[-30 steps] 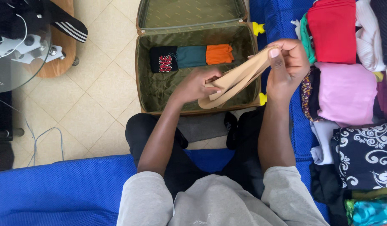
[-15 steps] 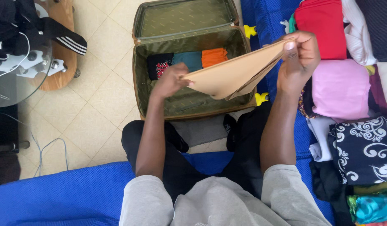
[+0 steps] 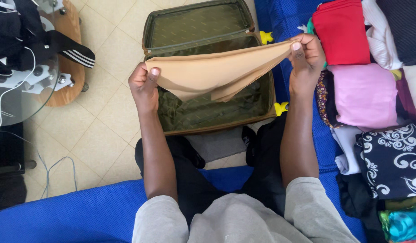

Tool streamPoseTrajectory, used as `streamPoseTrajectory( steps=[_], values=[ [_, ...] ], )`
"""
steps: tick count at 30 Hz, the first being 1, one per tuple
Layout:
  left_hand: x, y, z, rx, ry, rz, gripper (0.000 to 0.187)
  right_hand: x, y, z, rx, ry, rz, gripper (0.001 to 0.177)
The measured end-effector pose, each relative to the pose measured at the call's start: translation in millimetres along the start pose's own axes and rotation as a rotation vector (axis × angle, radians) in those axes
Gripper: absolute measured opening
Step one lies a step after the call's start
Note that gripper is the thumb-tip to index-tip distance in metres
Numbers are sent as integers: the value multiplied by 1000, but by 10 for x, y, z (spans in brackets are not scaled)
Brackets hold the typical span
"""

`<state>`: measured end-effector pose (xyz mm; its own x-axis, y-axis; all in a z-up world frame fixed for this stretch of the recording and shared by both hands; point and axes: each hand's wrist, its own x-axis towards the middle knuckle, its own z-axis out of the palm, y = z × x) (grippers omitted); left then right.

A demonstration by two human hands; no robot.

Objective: The person folds several pieces of clothing, including a beige cloth, a black and white patterned cloth, a red cloth, and a white and maroon cloth, then places them into an open suitcase.

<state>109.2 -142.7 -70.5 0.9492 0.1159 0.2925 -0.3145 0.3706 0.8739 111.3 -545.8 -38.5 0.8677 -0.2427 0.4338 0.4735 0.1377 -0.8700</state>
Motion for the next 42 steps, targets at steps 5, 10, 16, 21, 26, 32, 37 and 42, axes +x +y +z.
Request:
streamPoseTrajectory(
  steps=[5, 10, 16, 21, 26, 32, 37, 42],
  values=[
    [-12, 70, -28, 79, -55, -162, 18, -36, -25, 112, 22, -5, 35, 14],
    [-10, 21, -135, 135, -26, -99, 9, -37, -30, 112, -54, -28, 52, 17],
    [-20, 43, -194, 107, 31, 27, 13, 4, -5, 34, -92, -147, 71, 22],
    [-42, 161, -133, 170, -102, 131, 17, -22, -6, 75, -120, -98, 34, 12],
    [-63, 239, -82, 363, -119, 98, 14, -51, -115, 147, -66, -48, -19, 14],
    [-29, 270, 75, 127, -112, 180, 20, -116, -224, 150, 4, -2, -85, 20],
    [-126, 229, 163, -128, -114, 150, 27, -303, 2, 44, 53, 125, -14, 21],
    [-319, -54, -69, -37, 71, -43, 28, -325, 391, -10, 126, 142, 130, 16]
  ],
)
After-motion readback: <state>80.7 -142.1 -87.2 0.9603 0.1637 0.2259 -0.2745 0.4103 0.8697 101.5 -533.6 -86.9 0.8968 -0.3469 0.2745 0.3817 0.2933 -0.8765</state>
